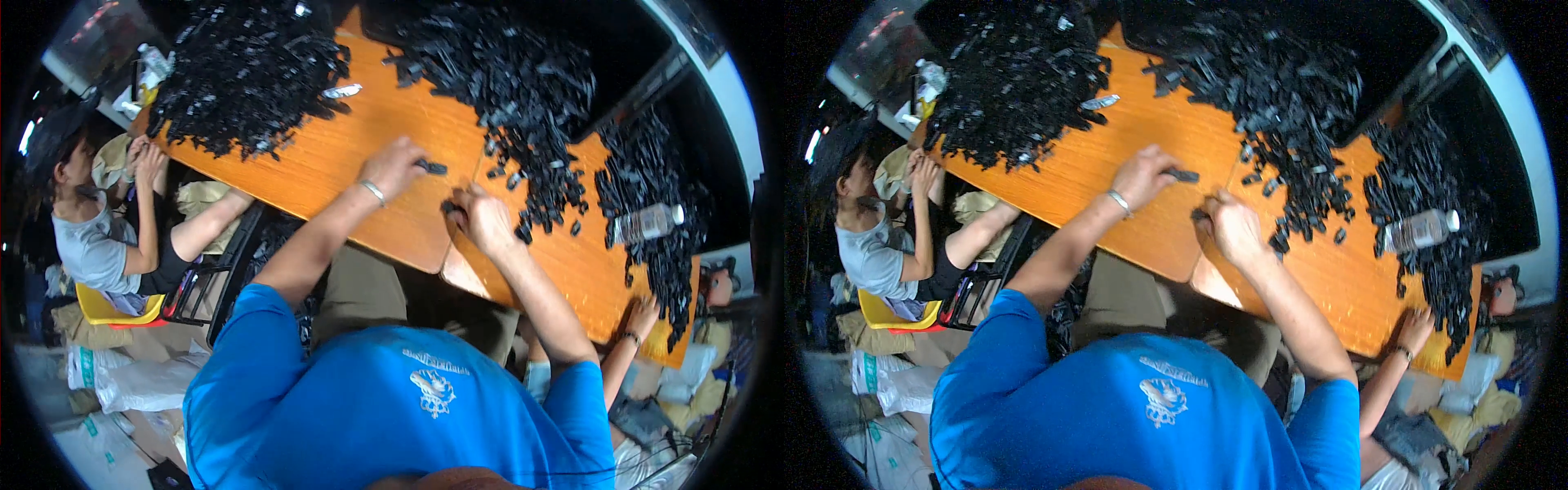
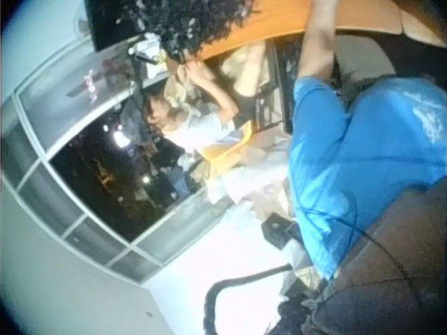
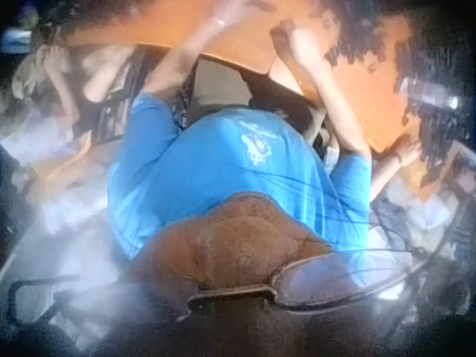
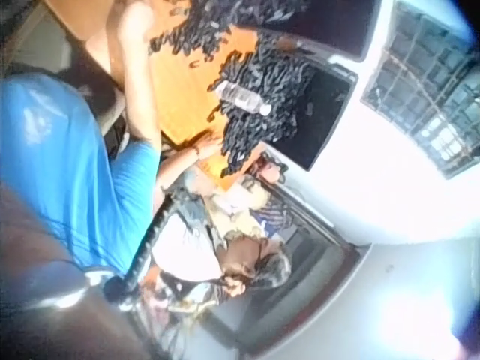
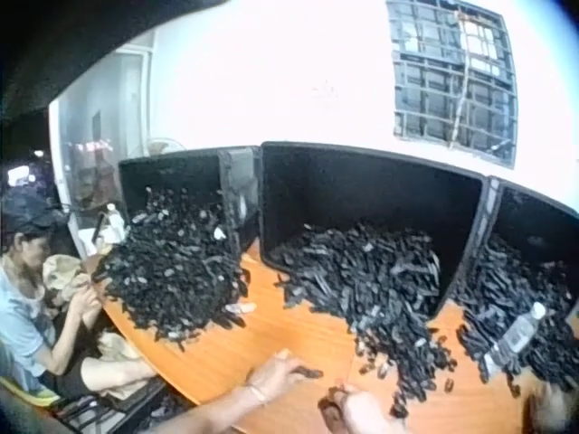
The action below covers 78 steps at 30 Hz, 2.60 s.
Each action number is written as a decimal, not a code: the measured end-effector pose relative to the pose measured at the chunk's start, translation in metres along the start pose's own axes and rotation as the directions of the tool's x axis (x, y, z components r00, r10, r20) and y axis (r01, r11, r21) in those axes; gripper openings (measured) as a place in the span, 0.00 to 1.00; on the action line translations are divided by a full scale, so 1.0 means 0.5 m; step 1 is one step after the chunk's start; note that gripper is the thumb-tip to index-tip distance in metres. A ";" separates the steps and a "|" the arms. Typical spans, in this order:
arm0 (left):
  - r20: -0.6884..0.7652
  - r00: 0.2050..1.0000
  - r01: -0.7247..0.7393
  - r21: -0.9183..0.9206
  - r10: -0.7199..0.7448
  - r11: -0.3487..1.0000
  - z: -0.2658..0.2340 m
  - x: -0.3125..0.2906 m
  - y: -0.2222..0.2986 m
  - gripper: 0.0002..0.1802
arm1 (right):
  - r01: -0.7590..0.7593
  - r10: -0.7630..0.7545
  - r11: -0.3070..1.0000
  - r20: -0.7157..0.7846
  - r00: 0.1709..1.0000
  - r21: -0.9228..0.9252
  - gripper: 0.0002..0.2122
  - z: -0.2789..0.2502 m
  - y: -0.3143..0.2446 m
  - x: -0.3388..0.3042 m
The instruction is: The person assembles plastic components by fitting and pressing pairs of black plastic parts together by hand, periodically sorting piles of parts and spreading additional pieces across the table.
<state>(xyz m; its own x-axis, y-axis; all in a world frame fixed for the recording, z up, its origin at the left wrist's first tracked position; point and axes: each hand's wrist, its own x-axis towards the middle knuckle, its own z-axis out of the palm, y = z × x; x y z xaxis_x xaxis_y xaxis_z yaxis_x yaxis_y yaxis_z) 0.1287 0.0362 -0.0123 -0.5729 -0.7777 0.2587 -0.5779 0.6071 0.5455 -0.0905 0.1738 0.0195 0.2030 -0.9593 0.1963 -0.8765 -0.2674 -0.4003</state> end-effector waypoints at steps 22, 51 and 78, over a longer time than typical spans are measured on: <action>-0.101 0.993 0.042 -0.243 -0.068 0.969 0.026 -0.005 -0.008 0.09 | 0.117 -0.108 0.992 -0.154 0.982 0.054 0.09 0.070 0.058 0.176; -0.199 0.979 -0.017 0.149 0.047 0.989 0.077 0.320 -0.063 0.12 | -0.018 0.005 0.967 -0.049 0.999 -0.255 0.07 -0.011 0.128 0.162; -0.180 0.983 -0.063 -0.116 0.042 0.991 0.003 0.021 -0.047 0.11 | 0.061 -0.036 0.990 -0.181 0.983 0.131 0.12 0.062 0.106 0.206</action>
<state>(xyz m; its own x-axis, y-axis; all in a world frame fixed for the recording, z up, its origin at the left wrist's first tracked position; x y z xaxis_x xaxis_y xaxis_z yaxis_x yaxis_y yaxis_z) 0.1354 0.0139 -0.0234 -0.4828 -0.7682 0.4204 -0.4689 0.6322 0.6168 -0.1026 0.0581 -0.0096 0.1521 -0.9166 0.3697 -0.7978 -0.3347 -0.5015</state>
